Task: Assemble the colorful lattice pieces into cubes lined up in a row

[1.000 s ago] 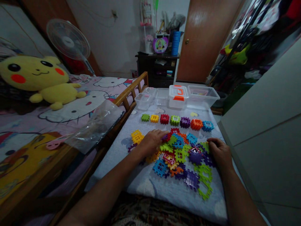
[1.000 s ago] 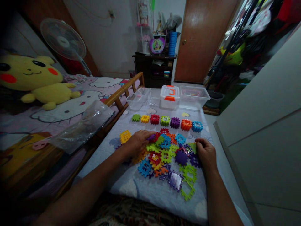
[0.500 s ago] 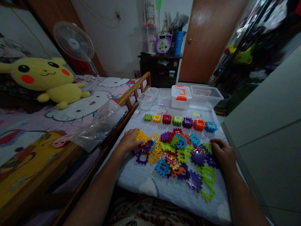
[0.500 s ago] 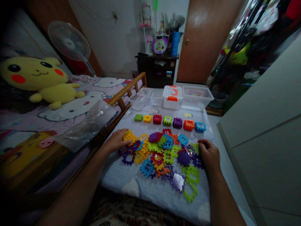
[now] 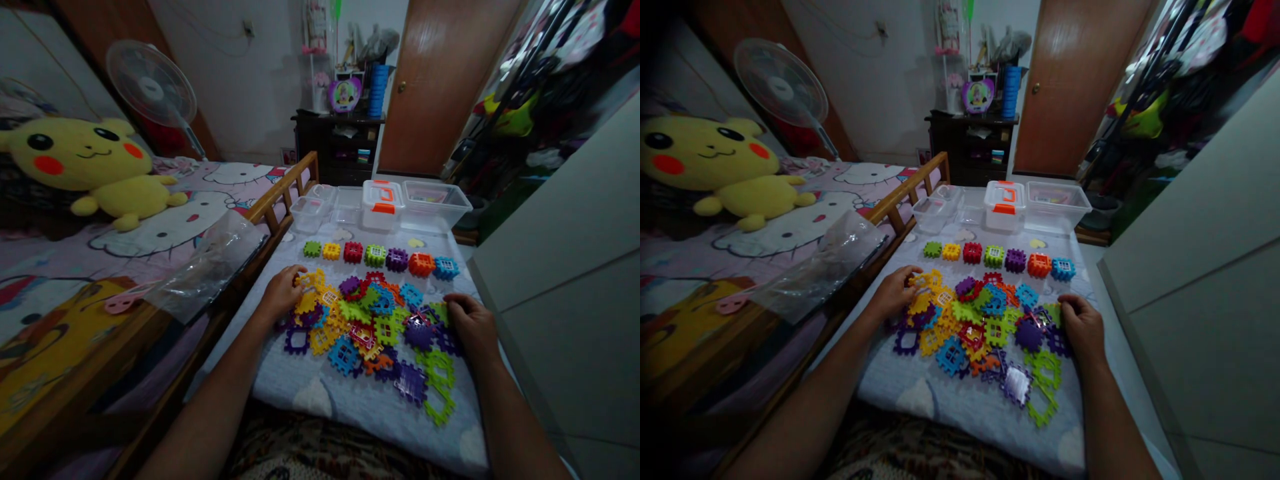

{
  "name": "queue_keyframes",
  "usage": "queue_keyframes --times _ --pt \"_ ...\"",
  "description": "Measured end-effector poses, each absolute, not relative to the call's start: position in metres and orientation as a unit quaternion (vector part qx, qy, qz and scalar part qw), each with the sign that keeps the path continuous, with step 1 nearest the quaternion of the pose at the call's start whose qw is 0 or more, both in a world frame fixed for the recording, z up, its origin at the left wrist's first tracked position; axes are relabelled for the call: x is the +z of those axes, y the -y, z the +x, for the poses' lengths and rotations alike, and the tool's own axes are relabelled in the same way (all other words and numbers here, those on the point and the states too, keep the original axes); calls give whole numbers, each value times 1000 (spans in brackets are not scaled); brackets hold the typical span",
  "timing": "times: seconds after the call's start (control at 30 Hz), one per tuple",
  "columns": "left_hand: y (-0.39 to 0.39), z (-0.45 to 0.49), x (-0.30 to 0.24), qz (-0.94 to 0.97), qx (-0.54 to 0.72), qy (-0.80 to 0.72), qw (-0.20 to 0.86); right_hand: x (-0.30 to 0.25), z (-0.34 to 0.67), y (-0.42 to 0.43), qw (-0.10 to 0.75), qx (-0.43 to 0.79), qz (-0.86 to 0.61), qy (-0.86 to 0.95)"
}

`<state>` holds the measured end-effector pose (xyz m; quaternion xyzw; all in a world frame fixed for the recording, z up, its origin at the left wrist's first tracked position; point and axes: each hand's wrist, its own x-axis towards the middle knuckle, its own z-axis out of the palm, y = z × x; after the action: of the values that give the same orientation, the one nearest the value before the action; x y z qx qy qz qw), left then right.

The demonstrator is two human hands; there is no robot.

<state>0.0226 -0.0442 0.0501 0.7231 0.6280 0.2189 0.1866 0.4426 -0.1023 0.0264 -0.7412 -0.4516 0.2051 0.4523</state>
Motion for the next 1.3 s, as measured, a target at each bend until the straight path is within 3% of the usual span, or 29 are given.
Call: queue_keyframes --times 0.23,0.53,0.73,0.93,1.3 --pt "38 26 44 763 153 -628 19 23 445 102 455 213 -736 454" --pt "25 28 33 785 165 -589 96 14 450 100 452 210 -735 460" --pt "21 29 36 808 141 -568 64 14 450 99 453 211 -735 458" --pt "20 30 39 824 107 -547 105 13 451 100 454 204 -735 462" --pt "16 55 49 833 184 -518 63 14 450 100 446 189 -732 478"
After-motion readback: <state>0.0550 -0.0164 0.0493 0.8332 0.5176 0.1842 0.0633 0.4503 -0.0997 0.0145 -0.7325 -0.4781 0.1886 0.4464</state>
